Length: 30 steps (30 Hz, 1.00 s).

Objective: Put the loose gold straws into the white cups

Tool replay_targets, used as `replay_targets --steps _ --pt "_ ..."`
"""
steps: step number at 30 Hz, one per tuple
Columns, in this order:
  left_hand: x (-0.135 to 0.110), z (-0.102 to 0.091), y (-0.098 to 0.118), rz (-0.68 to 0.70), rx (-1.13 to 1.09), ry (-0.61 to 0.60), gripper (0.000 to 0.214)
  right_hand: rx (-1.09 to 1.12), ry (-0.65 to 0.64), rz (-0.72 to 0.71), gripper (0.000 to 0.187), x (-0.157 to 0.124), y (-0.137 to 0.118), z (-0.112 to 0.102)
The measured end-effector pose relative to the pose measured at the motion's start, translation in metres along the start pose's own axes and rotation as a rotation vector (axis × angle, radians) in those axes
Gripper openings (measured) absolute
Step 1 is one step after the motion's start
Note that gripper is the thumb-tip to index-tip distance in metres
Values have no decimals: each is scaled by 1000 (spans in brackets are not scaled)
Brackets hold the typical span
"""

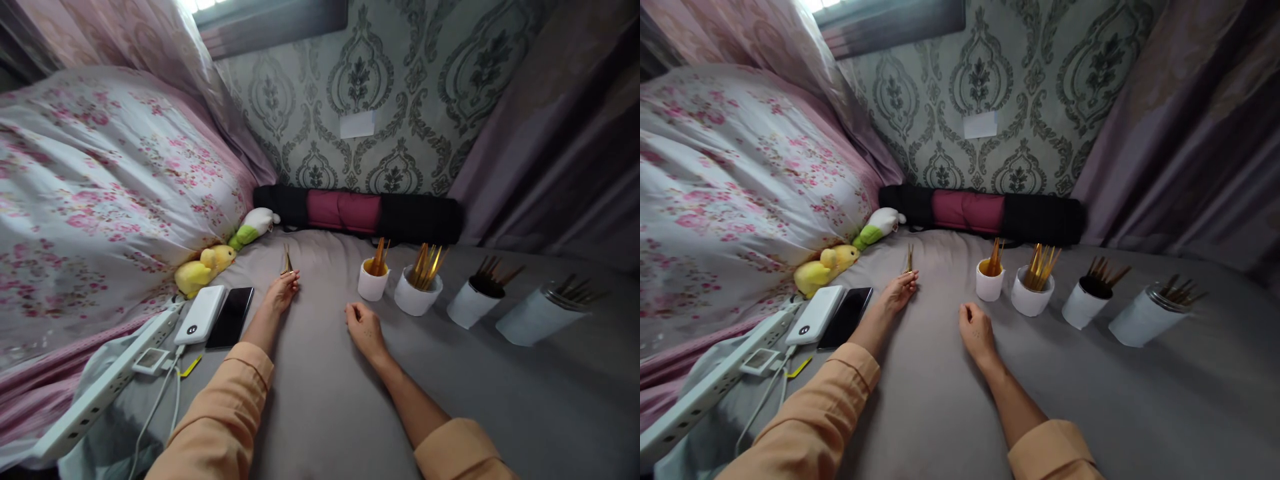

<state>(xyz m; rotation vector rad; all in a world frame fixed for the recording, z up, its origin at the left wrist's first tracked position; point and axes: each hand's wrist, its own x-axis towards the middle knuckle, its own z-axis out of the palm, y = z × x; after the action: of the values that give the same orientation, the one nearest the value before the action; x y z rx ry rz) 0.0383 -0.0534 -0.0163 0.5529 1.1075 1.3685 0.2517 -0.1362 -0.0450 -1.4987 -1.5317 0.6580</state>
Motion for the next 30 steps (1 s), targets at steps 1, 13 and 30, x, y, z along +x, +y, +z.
replay_targets --steps 1,13,30 --pt "-2 1 -2 10 -3 -2 11 -1 0 -1 31 0 0 0" --pt "-26 9 -26 96 -19 -29 29 -3 9 1 30 -2 -5 -2" --pt "-72 29 -48 179 255 -79 39 -15 6 0 31 -2 -6 -3"
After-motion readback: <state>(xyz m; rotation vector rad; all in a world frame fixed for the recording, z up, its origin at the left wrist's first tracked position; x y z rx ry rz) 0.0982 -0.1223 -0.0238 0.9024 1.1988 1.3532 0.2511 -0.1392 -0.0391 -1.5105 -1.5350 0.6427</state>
